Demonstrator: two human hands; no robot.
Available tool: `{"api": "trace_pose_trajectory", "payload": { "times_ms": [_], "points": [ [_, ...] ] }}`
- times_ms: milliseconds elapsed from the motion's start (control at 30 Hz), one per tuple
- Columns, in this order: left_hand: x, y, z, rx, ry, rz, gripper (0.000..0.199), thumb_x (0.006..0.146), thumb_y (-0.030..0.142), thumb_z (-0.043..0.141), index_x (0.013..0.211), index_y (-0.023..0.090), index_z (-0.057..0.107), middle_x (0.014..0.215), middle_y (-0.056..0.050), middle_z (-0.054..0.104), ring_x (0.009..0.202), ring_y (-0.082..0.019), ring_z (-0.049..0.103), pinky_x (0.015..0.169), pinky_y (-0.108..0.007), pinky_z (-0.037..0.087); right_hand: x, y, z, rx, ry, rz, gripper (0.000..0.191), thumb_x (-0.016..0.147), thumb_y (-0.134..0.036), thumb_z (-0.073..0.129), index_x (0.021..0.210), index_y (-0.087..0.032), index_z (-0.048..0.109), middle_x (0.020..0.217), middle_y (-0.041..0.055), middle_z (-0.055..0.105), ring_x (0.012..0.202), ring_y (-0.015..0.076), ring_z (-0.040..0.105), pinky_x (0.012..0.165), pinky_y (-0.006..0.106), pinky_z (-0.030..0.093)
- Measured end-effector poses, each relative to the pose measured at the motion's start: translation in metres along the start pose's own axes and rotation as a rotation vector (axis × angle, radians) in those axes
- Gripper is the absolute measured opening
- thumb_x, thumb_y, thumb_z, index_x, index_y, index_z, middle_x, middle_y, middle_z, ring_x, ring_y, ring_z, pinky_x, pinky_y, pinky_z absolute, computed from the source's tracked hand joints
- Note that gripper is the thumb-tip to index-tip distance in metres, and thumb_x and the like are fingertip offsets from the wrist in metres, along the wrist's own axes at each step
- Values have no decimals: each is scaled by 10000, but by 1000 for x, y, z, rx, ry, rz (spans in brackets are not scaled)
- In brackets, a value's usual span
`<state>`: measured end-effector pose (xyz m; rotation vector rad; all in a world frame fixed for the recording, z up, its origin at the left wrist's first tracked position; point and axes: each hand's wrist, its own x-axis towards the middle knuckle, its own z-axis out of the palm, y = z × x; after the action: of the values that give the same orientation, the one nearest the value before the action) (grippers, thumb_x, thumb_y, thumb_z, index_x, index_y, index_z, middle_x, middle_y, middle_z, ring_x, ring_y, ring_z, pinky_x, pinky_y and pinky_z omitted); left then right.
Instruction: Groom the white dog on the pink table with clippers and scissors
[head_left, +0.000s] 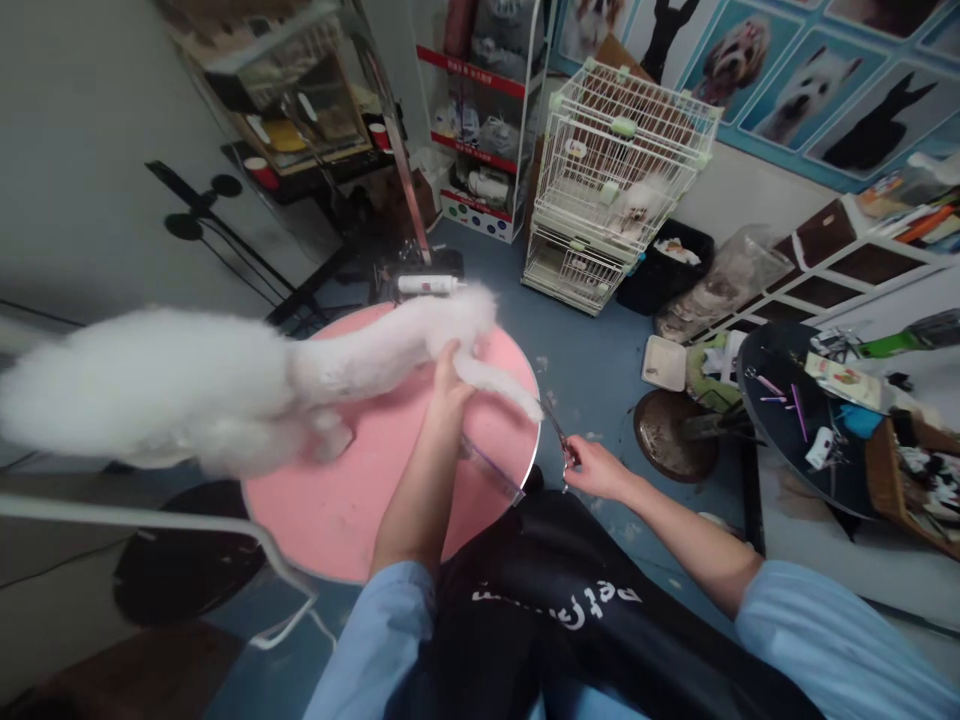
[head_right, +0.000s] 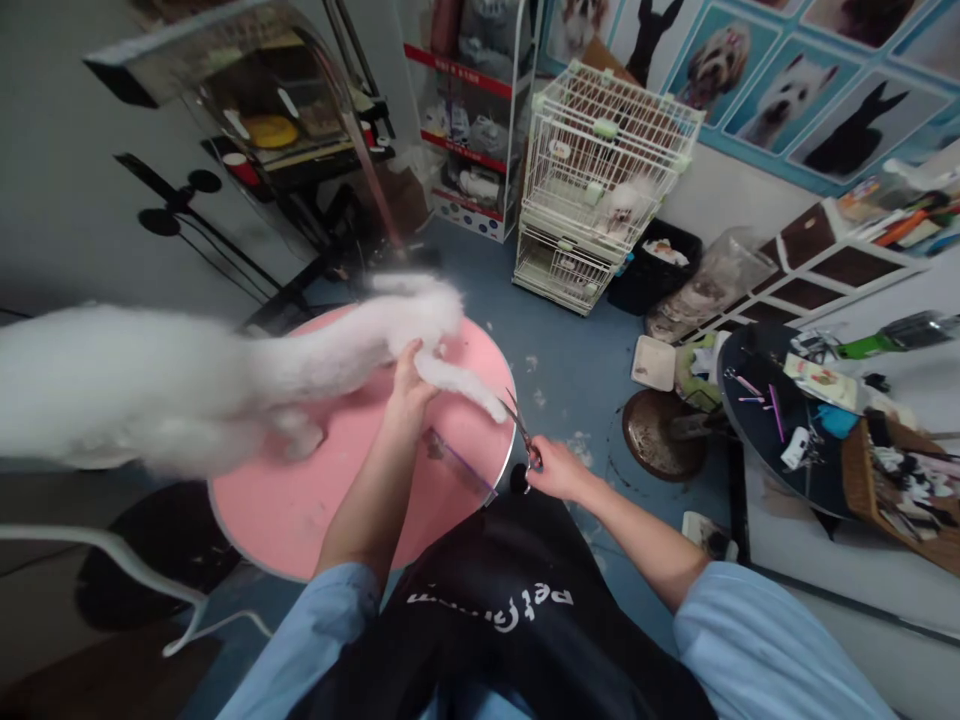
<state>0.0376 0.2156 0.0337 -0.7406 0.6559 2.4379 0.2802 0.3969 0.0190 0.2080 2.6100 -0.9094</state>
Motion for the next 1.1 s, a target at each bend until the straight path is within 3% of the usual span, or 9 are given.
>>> {"api": "trace_pose_trajectory", "payload": {
  "times_ms": [167,333,567,700,833,1100],
  "points": [
    [4,1,-4,8,-49,36,85,876,199,543,876,147,611,580,-5,629,457,-119,555,467,-198,434,2,1,2,138,-33,-34,241,722,-63,512,927,-183,549,815,8,671,650,115,563,614,211,362],
    [2,1,-2,22,-28,42,122,892,176,500,880,147,618,572,1,620,458,-114,547,469,-193,422,5,-3,3,115,-39,-19,222,728,-88,539,926,-187,555,819,11,671,659,120,568,613,211,357],
    [-2,-6,3,-20,-17,110,142,888,121,468,841,135,601,598,7,641,482,-103,565,485,-179,425,19,-42,15,-120,57,119,189,786,-106,516,957,-180,545,820,55,662,723,169,593,598,246,292],
    [0,-8,2,-30,1,111,132,871,131,499,925,128,620,622,15,643,513,-98,576,533,-175,440,29,-57,23,-140,76,130,244,798,-158,542,1041,-181,540,881,62,670,773,189,609,616,253,298],
    [4,-8,-4,-18,0,114,174,849,158,550,999,115,626,645,15,648,535,-102,589,590,-186,465,33,-60,23,-145,65,123,267,789,-105,498,1045,-168,540,866,57,667,758,179,606,615,249,292],
    [11,-7,-14,16,-68,108,104,807,181,607,900,133,612,647,17,649,509,-88,573,525,-181,438,30,-59,17,-5,35,91,213,753,-89,535,949,-169,547,779,23,640,663,130,557,592,225,290]
  ]
}}
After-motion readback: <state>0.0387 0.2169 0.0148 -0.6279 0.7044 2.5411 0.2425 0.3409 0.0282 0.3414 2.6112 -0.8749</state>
